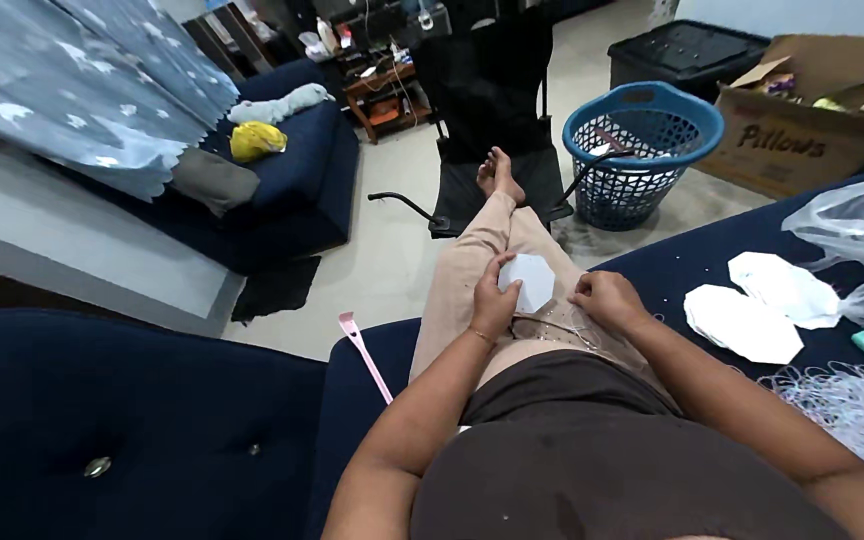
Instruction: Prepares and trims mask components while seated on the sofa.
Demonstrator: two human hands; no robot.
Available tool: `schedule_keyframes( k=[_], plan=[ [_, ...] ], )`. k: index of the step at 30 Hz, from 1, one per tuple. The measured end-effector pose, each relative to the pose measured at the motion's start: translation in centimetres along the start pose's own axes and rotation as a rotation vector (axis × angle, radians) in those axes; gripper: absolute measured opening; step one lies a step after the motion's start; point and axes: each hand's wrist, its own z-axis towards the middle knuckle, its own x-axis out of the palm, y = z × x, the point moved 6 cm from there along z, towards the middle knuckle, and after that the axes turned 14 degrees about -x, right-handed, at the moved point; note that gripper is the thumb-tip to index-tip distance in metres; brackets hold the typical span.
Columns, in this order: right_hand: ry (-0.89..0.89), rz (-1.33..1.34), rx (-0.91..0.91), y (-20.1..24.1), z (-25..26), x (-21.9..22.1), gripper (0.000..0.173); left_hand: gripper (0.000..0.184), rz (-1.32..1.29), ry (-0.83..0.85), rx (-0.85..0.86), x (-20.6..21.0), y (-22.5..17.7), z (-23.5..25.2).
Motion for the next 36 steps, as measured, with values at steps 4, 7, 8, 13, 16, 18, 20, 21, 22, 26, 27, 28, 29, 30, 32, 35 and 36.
schedule_keyframes(
  k=[4,7,8,13,16,18,20,21,22,26,27,28,29,30,32,35,36],
  plan=[
    [-0.050,0.035,-0.101,0.5,0.1,0.1,0.019,0.036,-0.025,0.033,-0.052,0.3,0.0,0.2],
    [-0.145,0.136,-0.175,0.4,-0.2,-1.0,0.018,0.032,-0.010,0.058,-0.061,0.5,-0.4,0.2],
    [-0.188,0.177,-0.203,0.5,-0.4,-1.5,0.017,0.029,0.008,0.063,-0.063,0.6,-0.5,0.1],
    [-0.343,0.315,-0.344,2.4,-1.1,-2.5,0.012,0.034,0.034,0.113,-0.060,1.1,-0.9,0.0],
    [-0.382,0.289,-0.430,3.5,-1.4,-2.1,0.019,0.040,0.038,0.133,-0.027,1.3,-0.7,0.0],
    [-0.444,0.270,-0.486,4.0,-1.5,-1.8,0.026,0.040,0.064,0.144,-0.005,1.4,-0.6,0.0],
    [-0.471,0.270,-0.517,4.4,-1.7,-1.7,0.029,0.038,0.072,0.151,0.011,1.5,-0.6,-0.1],
    [-0.467,0.276,-0.522,4.5,-1.8,-1.7,0.029,0.037,0.071,0.152,0.021,1.5,-0.7,-0.2],
    [-0.469,0.283,-0.529,4.6,-1.8,-1.6,0.029,0.034,0.068,0.152,0.034,1.5,-0.8,-0.3],
    [-0.517,0.272,-0.566,4.7,-2.1,-1.4,0.028,0.029,0.045,0.153,0.091,1.6,-1.3,-0.6],
    [-0.536,0.260,-0.583,4.8,-2.2,-1.4,0.028,0.029,0.033,0.160,0.102,1.7,-1.5,-0.7],
    [-0.556,0.252,-0.601,4.8,-2.3,-1.4,0.029,0.029,0.024,0.170,0.113,1.7,-1.5,-0.8],
    [-0.571,0.243,-0.617,4.9,-2.3,-1.4,0.030,0.029,0.022,0.177,0.123,1.8,-1.6,-0.8],
    [-0.583,0.236,-0.628,4.9,-2.4,-1.3,0.032,0.030,0.030,0.180,0.134,1.8,-1.7,-0.9],
    [-0.592,0.228,-0.643,5.0,-2.5,-1.3,0.033,0.032,0.049,0.184,0.160,1.9,-1.9,-1.1],
    [-0.579,0.229,-0.666,5.0,-2.5,-1.1,0.033,0.033,0.055,0.175,0.178,2.0,-2.1,-1.2],
    [-0.574,0.229,-0.666,5.0,-2.5,-1.1,0.034,0.033,0.055,0.173,0.180,2.0,-2.1,-1.3]
  ],
)
